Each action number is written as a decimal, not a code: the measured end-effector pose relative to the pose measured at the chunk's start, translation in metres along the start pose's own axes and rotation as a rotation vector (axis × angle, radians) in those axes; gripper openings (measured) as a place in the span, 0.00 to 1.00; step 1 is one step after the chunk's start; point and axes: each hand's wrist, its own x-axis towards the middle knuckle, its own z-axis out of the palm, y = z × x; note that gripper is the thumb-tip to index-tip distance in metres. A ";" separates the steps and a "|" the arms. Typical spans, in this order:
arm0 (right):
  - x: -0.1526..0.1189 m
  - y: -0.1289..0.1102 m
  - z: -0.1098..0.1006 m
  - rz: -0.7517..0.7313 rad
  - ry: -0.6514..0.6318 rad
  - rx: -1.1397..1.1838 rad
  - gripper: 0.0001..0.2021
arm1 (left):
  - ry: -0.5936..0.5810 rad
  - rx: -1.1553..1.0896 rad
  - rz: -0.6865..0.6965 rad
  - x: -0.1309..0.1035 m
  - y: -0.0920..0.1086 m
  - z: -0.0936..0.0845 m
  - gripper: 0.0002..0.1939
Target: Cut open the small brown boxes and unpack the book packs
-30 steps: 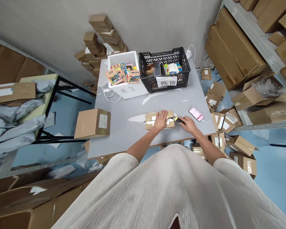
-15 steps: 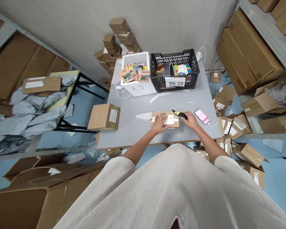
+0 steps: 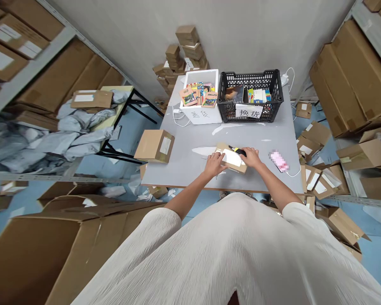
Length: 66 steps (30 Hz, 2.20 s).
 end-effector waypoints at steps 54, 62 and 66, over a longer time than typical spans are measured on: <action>-0.068 0.045 -0.054 0.272 -0.168 0.494 0.16 | -0.188 -0.009 0.188 0.040 0.064 0.002 0.33; -0.047 0.046 -0.076 0.073 -0.254 0.105 0.16 | -0.147 0.011 0.197 0.035 0.065 0.003 0.34; -0.031 0.039 -0.078 0.030 -0.291 -0.222 0.18 | -0.126 0.005 0.202 0.031 0.065 0.004 0.36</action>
